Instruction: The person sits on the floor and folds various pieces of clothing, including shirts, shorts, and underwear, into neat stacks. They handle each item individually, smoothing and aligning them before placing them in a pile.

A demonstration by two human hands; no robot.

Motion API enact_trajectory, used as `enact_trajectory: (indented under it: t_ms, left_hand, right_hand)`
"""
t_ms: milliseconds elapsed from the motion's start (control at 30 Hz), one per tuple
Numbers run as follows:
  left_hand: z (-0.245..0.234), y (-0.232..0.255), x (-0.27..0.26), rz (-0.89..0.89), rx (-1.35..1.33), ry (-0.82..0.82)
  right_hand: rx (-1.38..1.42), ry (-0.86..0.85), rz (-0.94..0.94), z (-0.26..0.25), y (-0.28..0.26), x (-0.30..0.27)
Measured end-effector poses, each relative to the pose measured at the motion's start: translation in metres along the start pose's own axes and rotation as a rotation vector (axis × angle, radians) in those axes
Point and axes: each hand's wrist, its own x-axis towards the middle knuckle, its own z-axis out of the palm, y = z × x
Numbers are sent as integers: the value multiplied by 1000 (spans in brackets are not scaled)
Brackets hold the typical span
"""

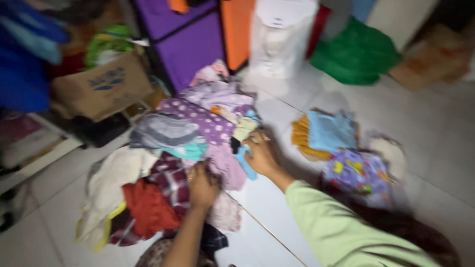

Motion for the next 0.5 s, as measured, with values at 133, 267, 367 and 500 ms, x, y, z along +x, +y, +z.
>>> enact_trajectory:
  t_ms: [133, 267, 367, 500]
  left_hand:
    - [-11, -9, 5, -38, -103, 27]
    - [-15, -16, 8, -57, -180, 65]
    - [-13, -19, 12, -176, -259, 30]
    - [-10, -17, 29, -419, -481, -45]
  right_hand:
    - [-118, -286, 25, 57, -35, 59]
    - [-181, -468, 179, 98, -51, 82]
    - [-182, -336, 114, 109, -50, 78]
    - [-96, -248, 98, 102, -64, 67]
